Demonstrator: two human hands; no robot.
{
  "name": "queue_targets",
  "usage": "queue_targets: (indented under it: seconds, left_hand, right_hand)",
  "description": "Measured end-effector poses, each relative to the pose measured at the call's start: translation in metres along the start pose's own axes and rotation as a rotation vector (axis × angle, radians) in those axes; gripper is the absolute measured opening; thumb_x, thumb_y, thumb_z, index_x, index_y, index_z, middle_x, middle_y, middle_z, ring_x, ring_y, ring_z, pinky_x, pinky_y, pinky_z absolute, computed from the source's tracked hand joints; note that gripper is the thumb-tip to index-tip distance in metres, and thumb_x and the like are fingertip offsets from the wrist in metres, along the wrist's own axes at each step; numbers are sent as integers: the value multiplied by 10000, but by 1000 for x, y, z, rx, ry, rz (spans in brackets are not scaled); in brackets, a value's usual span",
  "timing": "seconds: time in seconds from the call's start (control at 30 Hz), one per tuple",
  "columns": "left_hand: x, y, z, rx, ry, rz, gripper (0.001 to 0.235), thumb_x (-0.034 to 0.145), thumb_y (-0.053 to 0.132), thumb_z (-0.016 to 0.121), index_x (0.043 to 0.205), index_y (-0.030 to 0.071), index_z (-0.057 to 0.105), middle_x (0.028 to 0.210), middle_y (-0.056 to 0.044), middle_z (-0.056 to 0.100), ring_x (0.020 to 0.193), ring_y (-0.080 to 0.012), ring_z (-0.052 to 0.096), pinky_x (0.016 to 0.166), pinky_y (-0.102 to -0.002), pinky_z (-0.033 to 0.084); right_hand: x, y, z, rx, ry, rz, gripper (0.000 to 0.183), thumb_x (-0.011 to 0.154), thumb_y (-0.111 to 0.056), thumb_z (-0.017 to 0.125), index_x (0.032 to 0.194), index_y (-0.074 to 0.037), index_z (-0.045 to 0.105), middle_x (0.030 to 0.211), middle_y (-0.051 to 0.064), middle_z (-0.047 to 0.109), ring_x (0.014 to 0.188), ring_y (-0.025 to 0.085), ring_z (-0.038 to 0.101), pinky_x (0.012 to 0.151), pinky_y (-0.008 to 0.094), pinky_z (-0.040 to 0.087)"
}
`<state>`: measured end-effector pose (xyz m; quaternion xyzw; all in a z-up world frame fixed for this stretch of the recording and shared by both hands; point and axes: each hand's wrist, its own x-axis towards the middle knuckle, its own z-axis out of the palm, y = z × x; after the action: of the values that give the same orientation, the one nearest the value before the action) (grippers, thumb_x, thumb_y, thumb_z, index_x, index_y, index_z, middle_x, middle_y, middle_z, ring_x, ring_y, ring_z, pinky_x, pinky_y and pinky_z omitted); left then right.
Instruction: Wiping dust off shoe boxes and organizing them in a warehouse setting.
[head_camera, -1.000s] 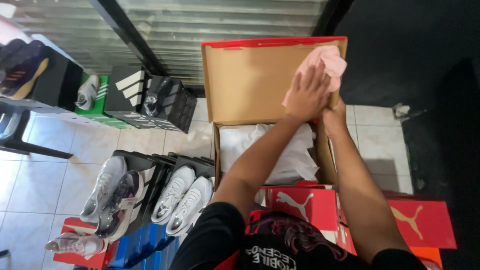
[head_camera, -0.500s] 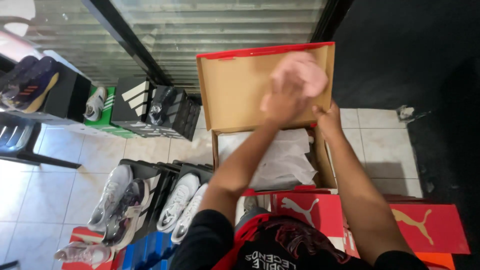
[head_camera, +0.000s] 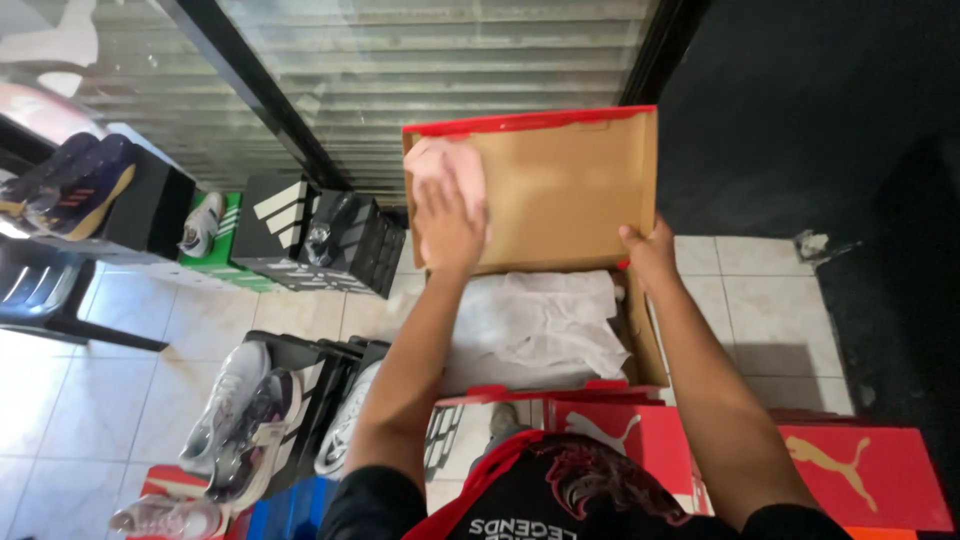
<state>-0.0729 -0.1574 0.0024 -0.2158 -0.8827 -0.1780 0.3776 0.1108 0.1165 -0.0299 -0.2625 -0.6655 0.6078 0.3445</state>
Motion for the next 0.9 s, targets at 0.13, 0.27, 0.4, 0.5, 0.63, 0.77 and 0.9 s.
queue_targets:
  seconds: [0.13, 0.27, 0.4, 0.5, 0.63, 0.77, 0.9]
  left_hand:
    - [28, 64, 68, -336, 120, 247, 483, 949, 479, 552, 1355, 227, 626, 1355, -188, 586, 1326, -441, 521, 1078, -612, 422]
    - [23, 172, 90, -330, 102, 384, 607, 896, 557, 591, 1404, 225, 598, 1466, -137, 578, 1468, -471, 427, 1143, -749, 367]
    - [-11, 178, 47, -393, 120, 599, 514, 955, 395, 457, 1399, 169, 587, 1557, -210, 461, 1482, -480, 407, 1146, -730, 395]
    - [-16, 121, 54, -757, 148, 651, 561, 944, 367, 648, 1479, 241, 535, 1310, -115, 676, 1115, -346, 717, 887, -483, 604]
    - [18, 36, 4, -289, -237, 116, 588, 934, 414, 604, 1495, 278, 488, 1336, -216, 609, 1216, -456, 544, 911, -607, 465]
    - [10, 62, 63, -295, -74, 136, 675, 967, 537, 559, 1534, 181, 476, 1517, -251, 491, 1529, -447, 304, 1177, -731, 184]
    - [2, 162, 37, -622, -114, 416, 505, 934, 457, 651, 1353, 175, 628, 1429, -132, 593, 1483, -394, 414, 1193, -707, 214]
  right_hand:
    - [11, 19, -4, 24, -14, -50, 409, 907, 39, 710, 1300, -47, 634, 1078, 136, 671, 993, 251, 650, 899, 460, 538]
    - [10, 5, -6, -26, -16, -101, 422, 878, 56, 730, 1272, -75, 655, 1055, 96, 668, 954, 218, 643, 881, 432, 548]
    - [-14, -24, 3, -46, -26, -123, 533, 746, 202, 567, 1222, -20, 658, 1034, 134, 666, 999, 273, 655, 954, 460, 516]
    - [-16, -35, 5, 25, -35, -123, 513, 821, 114, 679, 1302, -63, 645, 1115, 124, 674, 1029, 241, 640, 955, 453, 526]
    - [2, 12, -2, 94, -20, -67, 457, 902, 76, 688, 1322, -95, 634, 1087, 72, 677, 967, 183, 644, 912, 392, 556]
    - [-4, 4, 2, 120, -29, -93, 455, 944, 54, 710, 1359, -97, 604, 1121, 72, 672, 1001, 168, 630, 922, 403, 554]
    - [-13, -12, 2, 103, -39, -89, 435, 931, 84, 684, 1318, -104, 621, 1095, 60, 666, 974, 171, 622, 922, 400, 540]
